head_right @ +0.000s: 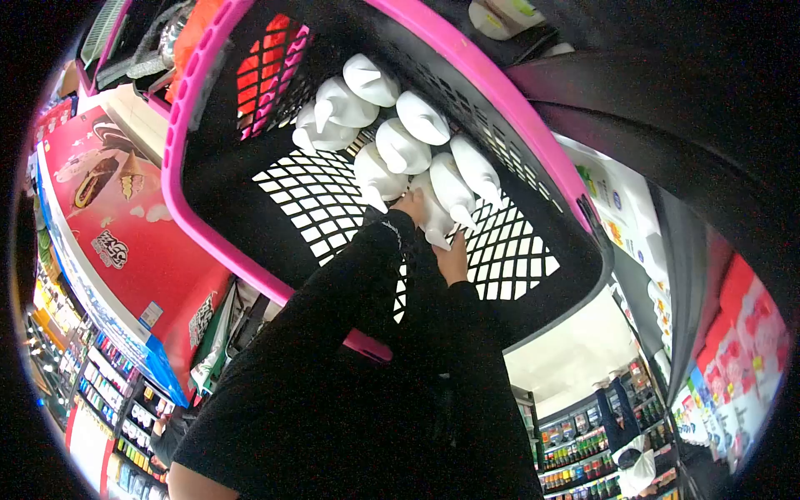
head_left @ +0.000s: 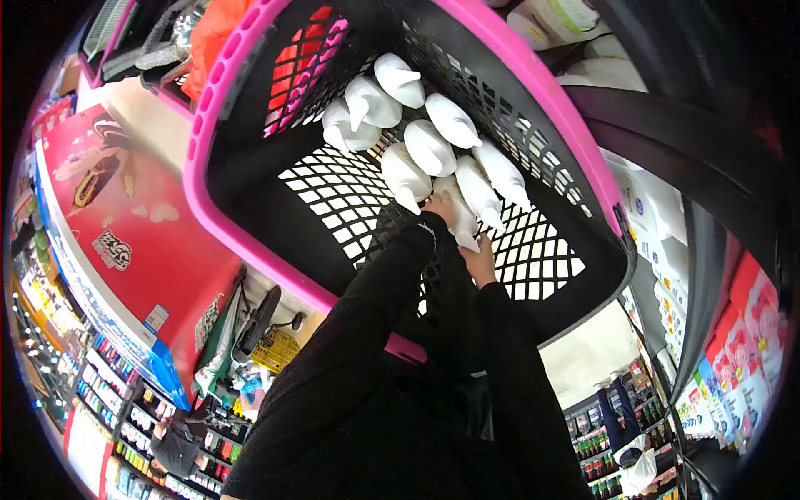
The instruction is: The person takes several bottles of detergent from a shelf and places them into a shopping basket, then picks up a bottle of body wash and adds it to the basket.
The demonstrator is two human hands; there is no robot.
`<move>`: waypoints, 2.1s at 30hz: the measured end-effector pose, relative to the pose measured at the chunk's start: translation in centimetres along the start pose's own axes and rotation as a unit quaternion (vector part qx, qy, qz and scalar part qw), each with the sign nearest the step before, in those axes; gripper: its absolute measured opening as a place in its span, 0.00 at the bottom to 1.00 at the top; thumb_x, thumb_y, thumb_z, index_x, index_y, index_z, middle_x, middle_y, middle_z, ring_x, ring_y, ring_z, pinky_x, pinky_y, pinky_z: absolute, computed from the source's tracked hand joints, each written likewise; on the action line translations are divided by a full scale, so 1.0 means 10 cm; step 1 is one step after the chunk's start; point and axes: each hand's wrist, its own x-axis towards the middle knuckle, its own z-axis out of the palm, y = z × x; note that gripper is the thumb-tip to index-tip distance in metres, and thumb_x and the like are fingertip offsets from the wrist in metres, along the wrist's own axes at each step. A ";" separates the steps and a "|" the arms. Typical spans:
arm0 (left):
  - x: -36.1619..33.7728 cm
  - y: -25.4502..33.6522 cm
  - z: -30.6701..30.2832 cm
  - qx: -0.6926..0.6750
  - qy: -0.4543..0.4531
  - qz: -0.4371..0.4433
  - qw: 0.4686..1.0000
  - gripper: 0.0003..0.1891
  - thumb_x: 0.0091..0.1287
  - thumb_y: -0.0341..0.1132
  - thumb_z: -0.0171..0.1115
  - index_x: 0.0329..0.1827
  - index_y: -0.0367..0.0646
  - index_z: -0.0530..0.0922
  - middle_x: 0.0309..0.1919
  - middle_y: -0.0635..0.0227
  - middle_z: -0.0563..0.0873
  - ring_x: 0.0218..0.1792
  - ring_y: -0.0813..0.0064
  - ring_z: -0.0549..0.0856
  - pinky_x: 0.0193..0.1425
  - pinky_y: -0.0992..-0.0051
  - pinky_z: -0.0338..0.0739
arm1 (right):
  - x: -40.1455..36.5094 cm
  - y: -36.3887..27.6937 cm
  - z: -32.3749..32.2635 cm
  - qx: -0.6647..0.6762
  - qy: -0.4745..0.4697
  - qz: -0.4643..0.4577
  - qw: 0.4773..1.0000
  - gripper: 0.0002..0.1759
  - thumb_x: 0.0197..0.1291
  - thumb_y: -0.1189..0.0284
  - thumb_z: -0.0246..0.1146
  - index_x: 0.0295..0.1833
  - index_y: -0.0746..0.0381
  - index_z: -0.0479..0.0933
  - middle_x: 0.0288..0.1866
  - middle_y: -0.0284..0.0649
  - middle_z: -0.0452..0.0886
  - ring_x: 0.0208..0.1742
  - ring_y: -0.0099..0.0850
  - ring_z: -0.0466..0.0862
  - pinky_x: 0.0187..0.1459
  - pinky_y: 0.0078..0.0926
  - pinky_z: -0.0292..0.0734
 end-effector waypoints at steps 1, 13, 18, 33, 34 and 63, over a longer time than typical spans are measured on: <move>0.27 -0.15 0.34 0.002 0.006 0.006 1.000 0.19 0.55 0.36 0.44 0.49 0.38 0.66 0.46 0.49 0.72 0.44 0.55 0.75 0.47 0.63 0.69 | -0.02 0.04 0.01 0.003 0.006 -0.005 1.000 0.29 0.42 0.73 0.62 0.51 0.71 0.60 0.40 0.46 0.72 0.40 0.36 0.74 0.41 0.28 0.69; -0.60 -0.20 -0.61 0.296 -0.237 0.216 0.900 0.15 0.49 0.36 0.52 0.39 0.39 0.74 0.36 0.54 0.78 0.41 0.61 0.77 0.47 0.68 0.69 | -0.87 -0.82 -0.24 -0.038 -0.160 -0.135 0.977 0.12 0.42 0.71 0.58 0.34 0.63 0.70 0.32 0.47 0.75 0.37 0.42 0.75 0.37 0.33 0.69; -1.02 0.15 -1.33 0.307 -0.229 0.232 0.894 0.14 0.48 0.37 0.54 0.36 0.39 0.76 0.34 0.55 0.79 0.39 0.62 0.78 0.46 0.69 0.70 | -1.38 -1.22 -0.61 0.034 -0.070 -0.230 0.970 0.11 0.44 0.73 0.57 0.35 0.64 0.69 0.34 0.47 0.73 0.38 0.42 0.74 0.37 0.33 0.68; -2.49 0.38 -1.35 0.049 -0.048 0.477 0.876 0.19 0.50 0.36 0.58 0.44 0.38 0.71 0.34 0.57 0.78 0.35 0.66 0.79 0.39 0.74 0.73 | -3.11 -0.59 -1.30 -0.084 0.041 -0.291 0.952 0.15 0.45 0.67 0.58 0.40 0.58 0.69 0.37 0.41 0.74 0.39 0.37 0.75 0.35 0.38 0.68; -2.68 0.48 -1.31 0.031 -0.053 0.503 0.862 0.19 0.50 0.37 0.58 0.45 0.38 0.71 0.34 0.57 0.78 0.35 0.66 0.79 0.39 0.74 0.73 | -3.18 -0.48 -1.34 -0.115 0.041 -0.296 0.947 0.15 0.44 0.67 0.58 0.39 0.59 0.69 0.36 0.41 0.74 0.38 0.38 0.75 0.35 0.38 0.68; -3.84 1.91 0.35 0.297 -0.294 0.491 0.764 0.26 0.54 0.45 0.53 0.51 0.36 0.64 0.43 0.49 0.73 0.46 0.57 0.72 0.51 0.70 0.65 | -3.92 1.56 -2.17 -0.017 0.133 -0.224 0.965 0.16 0.43 0.68 0.59 0.39 0.61 0.70 0.35 0.45 0.74 0.37 0.43 0.74 0.39 0.35 0.69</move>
